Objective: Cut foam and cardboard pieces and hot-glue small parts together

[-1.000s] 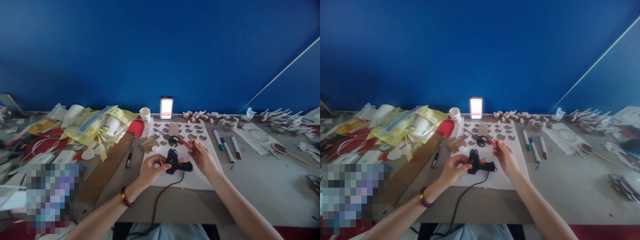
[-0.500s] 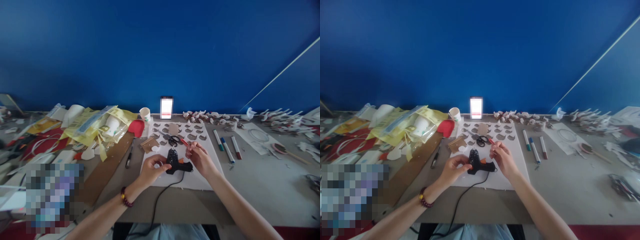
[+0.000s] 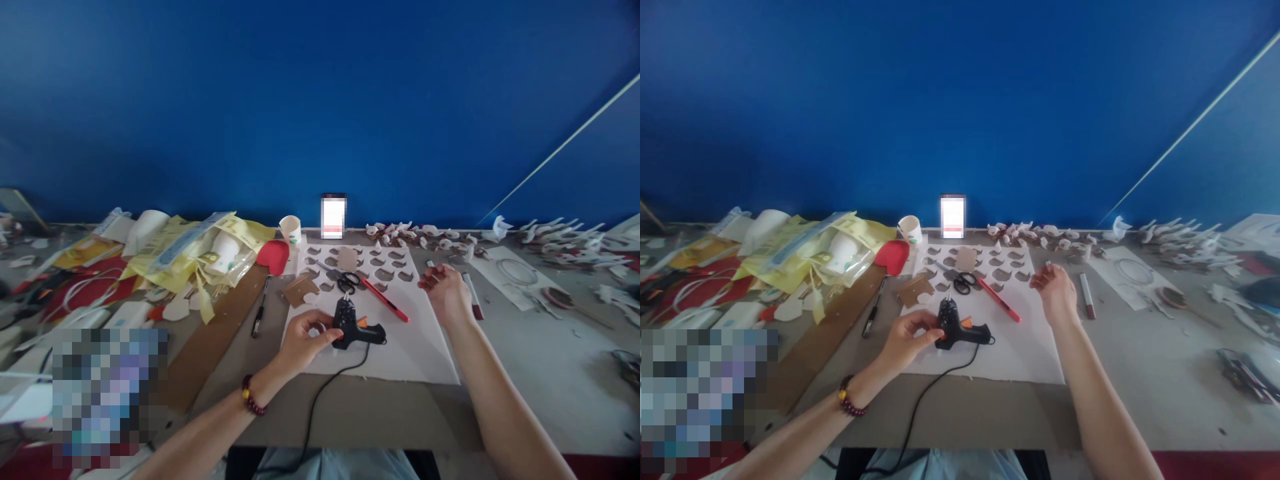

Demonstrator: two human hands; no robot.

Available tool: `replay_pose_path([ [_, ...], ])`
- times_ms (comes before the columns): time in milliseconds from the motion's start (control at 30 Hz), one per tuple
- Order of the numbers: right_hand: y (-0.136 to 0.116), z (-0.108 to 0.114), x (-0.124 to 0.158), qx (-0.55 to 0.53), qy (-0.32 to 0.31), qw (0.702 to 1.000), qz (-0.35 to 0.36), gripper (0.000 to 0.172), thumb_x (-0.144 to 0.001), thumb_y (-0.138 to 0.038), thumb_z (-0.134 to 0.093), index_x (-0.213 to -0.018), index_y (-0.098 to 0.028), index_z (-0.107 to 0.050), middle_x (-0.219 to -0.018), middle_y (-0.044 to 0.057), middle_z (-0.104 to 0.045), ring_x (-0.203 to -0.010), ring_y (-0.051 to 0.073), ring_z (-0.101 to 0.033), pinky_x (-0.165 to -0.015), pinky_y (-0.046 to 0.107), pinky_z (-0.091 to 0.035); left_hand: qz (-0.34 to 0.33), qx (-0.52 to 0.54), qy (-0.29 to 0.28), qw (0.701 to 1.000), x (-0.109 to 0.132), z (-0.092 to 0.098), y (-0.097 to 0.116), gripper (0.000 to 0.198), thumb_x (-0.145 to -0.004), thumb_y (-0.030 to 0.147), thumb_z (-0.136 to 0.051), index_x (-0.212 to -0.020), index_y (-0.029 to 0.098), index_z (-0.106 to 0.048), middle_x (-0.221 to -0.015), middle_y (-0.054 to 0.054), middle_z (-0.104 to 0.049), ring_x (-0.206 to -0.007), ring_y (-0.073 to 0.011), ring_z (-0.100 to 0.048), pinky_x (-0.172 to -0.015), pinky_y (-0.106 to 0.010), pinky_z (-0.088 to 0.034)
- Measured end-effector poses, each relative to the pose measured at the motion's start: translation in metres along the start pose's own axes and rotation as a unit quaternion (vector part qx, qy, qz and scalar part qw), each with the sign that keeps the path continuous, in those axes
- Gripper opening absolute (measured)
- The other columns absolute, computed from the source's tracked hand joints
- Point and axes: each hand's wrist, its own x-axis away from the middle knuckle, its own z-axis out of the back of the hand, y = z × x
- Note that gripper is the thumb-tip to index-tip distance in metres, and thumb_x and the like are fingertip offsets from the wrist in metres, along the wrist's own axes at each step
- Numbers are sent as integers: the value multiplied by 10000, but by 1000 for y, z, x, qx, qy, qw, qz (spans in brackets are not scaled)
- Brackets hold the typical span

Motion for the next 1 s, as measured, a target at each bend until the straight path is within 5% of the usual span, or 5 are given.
replay_pose_path([
  [167, -4, 33, -22, 270, 88, 956, 73, 419, -734, -562, -582, -531, -228, -432, -490, -6, -495, -510, 153, -498, -516, 298, -431, 2, 1, 3, 1000, 0, 0, -1, 178, -618, 311, -778, -669, 163, -694, -632, -24, -689, -565, -121, -590, -549, -220, -465],
  [333, -8, 60, -31, 672, 98, 710, 187, 384, -722, -431, -605, -1022, -194, -639, -969, 147, -667, -959, 338, -573, -776, 451, -430, 0, 4, -5, 1000, 0, 0, -1, 171, -628, 306, -778, -666, 163, -691, -619, -14, -680, -558, -114, -588, -548, -213, -466],
  [433, -8, 58, -28, 728, 77, 651, 201, 363, -753, -411, -572, -1017, -176, -652, -1105, 175, -631, -1037, 352, -538, -825, 467, -413, -4, 4, -4, 1000, 0, 0, -1, 176, -631, 308, -780, -670, 162, -690, -620, -14, -678, -563, -115, -592, -549, -212, -467],
  [767, -5, 36, -15, 652, 59, 695, 296, 253, -798, -341, -519, -945, -195, -665, -1082, 134, -640, -1006, 298, -569, -881, 444, -426, 2, 3, 0, 1000, 0, 0, -1, 192, -620, 322, -784, -674, 159, -697, -637, -25, -693, -568, -119, -591, -550, -218, -471],
  [1000, 6, -31, 55, 376, -150, 898, 174, 221, -782, -436, -637, -838, -230, -693, -852, 71, -690, -763, 231, -599, -637, 328, -475, 1, -11, -11, 1000, -1, 1, -1, 221, -626, 367, -776, -668, 169, -687, -643, -26, -698, -581, -133, -604, -552, -228, -475],
])
